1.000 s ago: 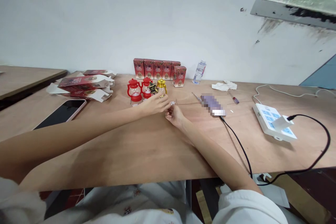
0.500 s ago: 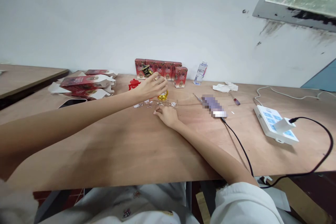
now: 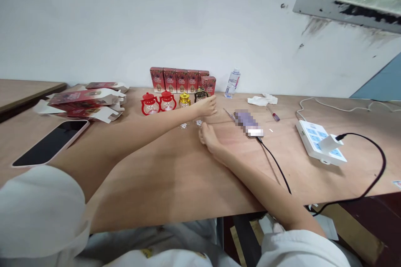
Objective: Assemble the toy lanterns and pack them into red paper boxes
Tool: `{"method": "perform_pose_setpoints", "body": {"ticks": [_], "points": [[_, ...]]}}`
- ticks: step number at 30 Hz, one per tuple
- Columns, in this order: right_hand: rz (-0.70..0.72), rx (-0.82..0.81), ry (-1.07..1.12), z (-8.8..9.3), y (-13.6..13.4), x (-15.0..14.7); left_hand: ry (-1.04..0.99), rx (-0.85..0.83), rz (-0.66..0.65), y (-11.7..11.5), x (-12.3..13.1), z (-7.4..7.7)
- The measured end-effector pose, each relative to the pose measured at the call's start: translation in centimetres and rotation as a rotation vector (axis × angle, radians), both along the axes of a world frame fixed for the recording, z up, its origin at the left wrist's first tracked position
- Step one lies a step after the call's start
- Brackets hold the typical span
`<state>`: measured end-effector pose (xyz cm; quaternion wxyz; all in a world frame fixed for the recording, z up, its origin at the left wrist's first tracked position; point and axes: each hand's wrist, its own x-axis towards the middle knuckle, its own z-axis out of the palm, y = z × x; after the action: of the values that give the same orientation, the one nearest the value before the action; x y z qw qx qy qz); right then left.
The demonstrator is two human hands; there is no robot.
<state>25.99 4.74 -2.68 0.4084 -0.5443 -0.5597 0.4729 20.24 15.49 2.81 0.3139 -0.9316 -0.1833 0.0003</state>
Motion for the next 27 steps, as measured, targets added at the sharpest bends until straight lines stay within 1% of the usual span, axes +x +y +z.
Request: {"method": "perform_pose_setpoints", "body": {"ticks": [3, 7, 11, 14, 16, 18, 21, 22, 25, 27], "points": [[-0.008, -0.167, 0.152, 0.6, 0.7, 2.7, 0.016, -0.031, 0.034, 0.4, 0.2, -0.9], [0.06, -0.363, 0.299, 1.3, 1.3, 5.0, 0.005, -0.085, 0.078, 1.2, -0.1, -1.8], [0.126, -0.498, 0.376, 1.9, 1.6, 5.1, -0.016, -0.157, 0.094, 1.7, -0.4, -1.9], [0.149, -0.547, 0.382, 2.5, 2.0, 4.5, -0.037, -0.193, 0.095, 1.6, -0.5, -1.4], [0.154, -0.557, 0.368, 2.9, 2.4, 4.2, -0.04, -0.203, 0.093, 1.2, -0.6, -0.8], [0.15, -0.55, 0.343, 3.1, 2.7, 4.0, -0.035, -0.206, 0.09, 0.7, -0.7, 0.3], [0.133, -0.507, 0.284, 3.3, 3.2, 3.8, -0.029, -0.187, 0.059, -0.5, -1.2, 2.6], [0.127, -0.486, 0.256, 3.3, 3.3, 3.7, -0.023, -0.155, 0.022, -1.0, -1.5, 3.5], [0.102, -0.398, 0.149, 3.3, 3.9, 3.6, -0.041, -0.111, -0.034, -3.4, -2.2, 5.9], [0.064, -0.302, 0.061, 3.3, 4.7, 3.5, -0.102, -0.013, -0.108, -5.9, -2.6, 6.7]]}}
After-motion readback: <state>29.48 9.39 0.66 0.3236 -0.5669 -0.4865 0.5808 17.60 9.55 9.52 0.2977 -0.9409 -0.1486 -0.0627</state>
